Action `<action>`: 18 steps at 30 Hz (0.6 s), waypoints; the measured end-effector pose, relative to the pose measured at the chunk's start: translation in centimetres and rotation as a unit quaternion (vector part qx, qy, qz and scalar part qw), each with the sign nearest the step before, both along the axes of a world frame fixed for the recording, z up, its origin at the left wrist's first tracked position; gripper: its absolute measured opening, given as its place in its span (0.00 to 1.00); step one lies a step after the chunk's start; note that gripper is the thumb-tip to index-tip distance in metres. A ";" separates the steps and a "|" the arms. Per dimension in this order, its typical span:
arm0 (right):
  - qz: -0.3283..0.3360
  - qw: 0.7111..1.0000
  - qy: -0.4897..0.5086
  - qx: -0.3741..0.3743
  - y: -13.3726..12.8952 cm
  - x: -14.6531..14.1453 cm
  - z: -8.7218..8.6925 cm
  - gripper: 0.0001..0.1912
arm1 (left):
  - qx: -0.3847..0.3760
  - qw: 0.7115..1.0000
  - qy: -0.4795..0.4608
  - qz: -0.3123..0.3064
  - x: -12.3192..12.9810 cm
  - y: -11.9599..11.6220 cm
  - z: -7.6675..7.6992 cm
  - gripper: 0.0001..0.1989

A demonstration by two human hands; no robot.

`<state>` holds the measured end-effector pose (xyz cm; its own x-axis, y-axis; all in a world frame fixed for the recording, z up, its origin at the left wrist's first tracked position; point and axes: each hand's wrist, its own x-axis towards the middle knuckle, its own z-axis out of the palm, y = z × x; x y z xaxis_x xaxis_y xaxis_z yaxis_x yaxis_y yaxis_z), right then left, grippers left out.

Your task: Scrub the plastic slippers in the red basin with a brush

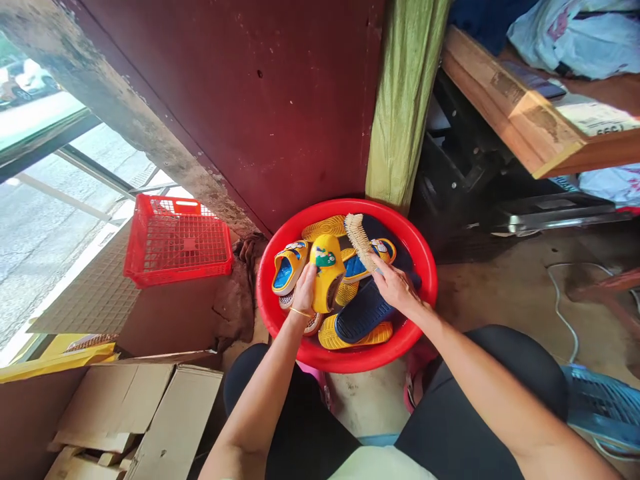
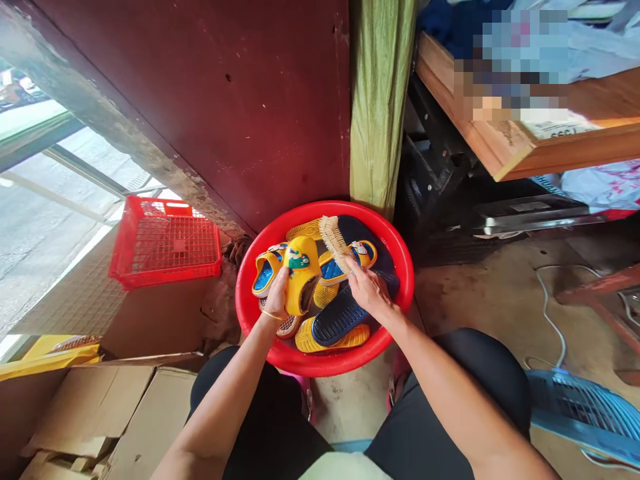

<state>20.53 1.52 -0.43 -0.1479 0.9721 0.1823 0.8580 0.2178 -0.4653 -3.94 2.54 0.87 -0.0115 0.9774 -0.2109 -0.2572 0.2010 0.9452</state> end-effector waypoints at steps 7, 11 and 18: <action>-0.029 0.993 0.108 0.043 0.2 -0.4 0.2 0.29 | 0.152 0.976 0.142 -0.055 1.0 -1.8 1.3 0.34; -0.072 0.988 0.135 0.035 0.5 -0.2 1.1 0.30 | 0.189 0.960 0.179 -0.105 1.5 -2.8 2.0 0.37; -0.098 0.982 0.161 -0.022 1.1 0.6 2.0 0.33 | 0.048 0.989 0.049 -0.129 2.8 -1.9 -0.4 0.19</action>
<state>21.16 2.58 1.56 0.1015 0.9842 0.1454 0.6877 0.0362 -0.7250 -1.13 0.62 0.50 0.2249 0.9660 -0.1272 -0.1155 0.1561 0.9810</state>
